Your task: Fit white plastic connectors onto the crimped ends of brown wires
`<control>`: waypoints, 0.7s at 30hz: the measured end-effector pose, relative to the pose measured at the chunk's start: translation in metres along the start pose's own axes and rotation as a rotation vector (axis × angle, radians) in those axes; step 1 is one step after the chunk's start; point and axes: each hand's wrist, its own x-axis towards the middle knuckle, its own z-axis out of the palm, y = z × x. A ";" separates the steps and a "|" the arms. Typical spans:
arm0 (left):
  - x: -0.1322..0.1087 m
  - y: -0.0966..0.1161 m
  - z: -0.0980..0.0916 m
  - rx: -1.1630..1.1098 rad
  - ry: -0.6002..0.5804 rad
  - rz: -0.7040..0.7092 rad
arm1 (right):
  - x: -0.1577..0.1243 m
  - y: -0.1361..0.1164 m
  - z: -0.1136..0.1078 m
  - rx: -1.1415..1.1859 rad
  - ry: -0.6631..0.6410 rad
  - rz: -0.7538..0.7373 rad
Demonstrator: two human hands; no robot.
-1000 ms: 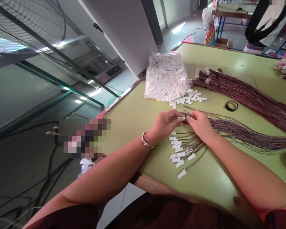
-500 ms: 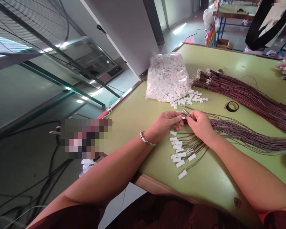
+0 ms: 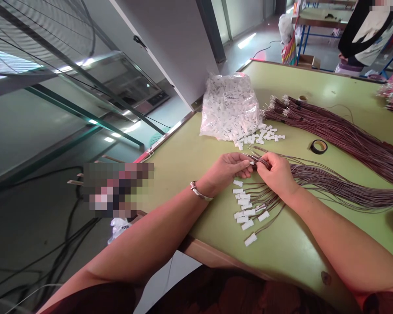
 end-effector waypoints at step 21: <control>-0.010 0.016 -0.024 0.499 -0.310 0.086 | 0.002 -0.003 -0.003 0.251 -0.129 0.142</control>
